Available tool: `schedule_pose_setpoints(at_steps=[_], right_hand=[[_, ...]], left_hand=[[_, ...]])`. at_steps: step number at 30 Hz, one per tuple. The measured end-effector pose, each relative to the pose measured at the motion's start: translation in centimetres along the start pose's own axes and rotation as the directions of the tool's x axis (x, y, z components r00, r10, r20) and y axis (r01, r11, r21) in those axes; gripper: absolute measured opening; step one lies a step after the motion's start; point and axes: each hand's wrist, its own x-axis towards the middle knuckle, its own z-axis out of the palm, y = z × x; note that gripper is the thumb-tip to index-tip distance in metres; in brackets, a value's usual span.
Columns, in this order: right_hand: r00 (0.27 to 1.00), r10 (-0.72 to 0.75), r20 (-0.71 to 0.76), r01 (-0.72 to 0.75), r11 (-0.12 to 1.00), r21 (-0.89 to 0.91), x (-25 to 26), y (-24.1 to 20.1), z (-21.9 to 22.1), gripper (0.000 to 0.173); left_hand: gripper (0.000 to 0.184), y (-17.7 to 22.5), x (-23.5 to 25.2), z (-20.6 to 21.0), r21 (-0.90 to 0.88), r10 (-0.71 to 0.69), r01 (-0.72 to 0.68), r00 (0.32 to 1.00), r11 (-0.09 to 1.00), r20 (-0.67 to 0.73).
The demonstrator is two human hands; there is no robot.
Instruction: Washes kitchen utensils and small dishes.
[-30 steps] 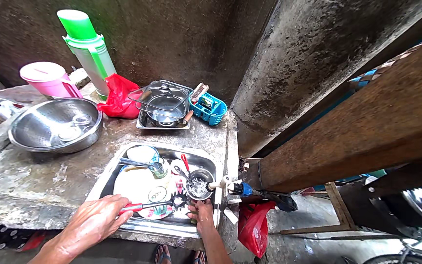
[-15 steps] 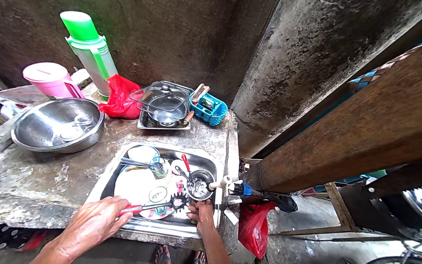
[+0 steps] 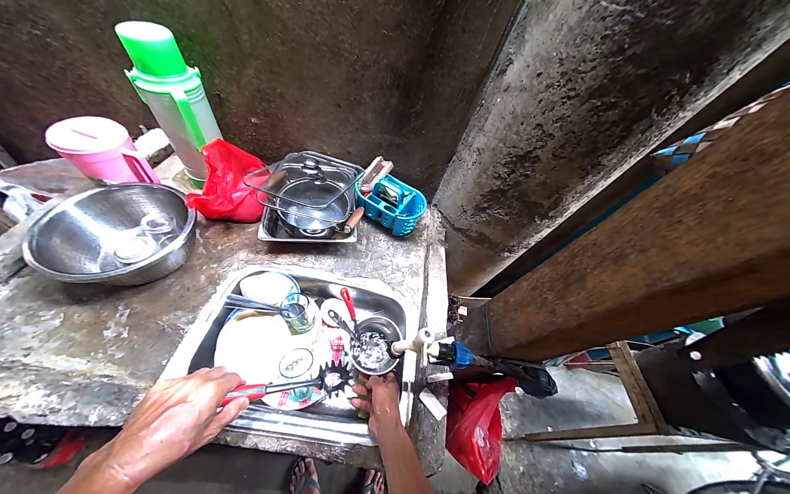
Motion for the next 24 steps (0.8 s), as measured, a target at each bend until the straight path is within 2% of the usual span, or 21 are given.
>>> schedule_pose_setpoints(at_steps=[7, 12, 16, 21, 24], right_hand=[[1.0, 0.0, -0.002, 0.0, 1.0, 0.006, 0.2, 0.12, -0.01, 0.043], [1.0, -0.001, 0.004, 0.001, 1.0, 0.001, -0.04, 0.08, -0.02, 0.042], [1.0, -0.006, -0.007, 0.006, 1.0, -0.013, 0.07, 0.09, 0.0, 0.041], [1.0, -0.007, 0.005, 0.007, 1.0, -0.004, 0.16, 0.18, -0.12, 0.042], [1.0, -0.007, 0.002, 0.007, 1.0, -0.011, 0.15, 0.13, -0.06, 0.041]], left_hand=[[0.034, 0.08, 0.03, -0.03, 0.008, 0.001, -0.001, 1.0, 1.0, 0.008], [0.032, -0.02, -0.02, 0.12, -0.004, 0.03, -0.03, 0.999, 1.0, -0.038], [0.034, 0.1, 0.19, -0.13, 0.018, -0.007, 0.007, 0.999, 1.0, 0.034], [0.034, 0.03, 0.27, 0.13, 0.021, 0.009, -0.009, 1.0, 1.0, -0.011], [0.035, 0.23, 0.44, -0.29, 0.021, -0.013, 0.013, 0.999, 1.0, 0.037]])
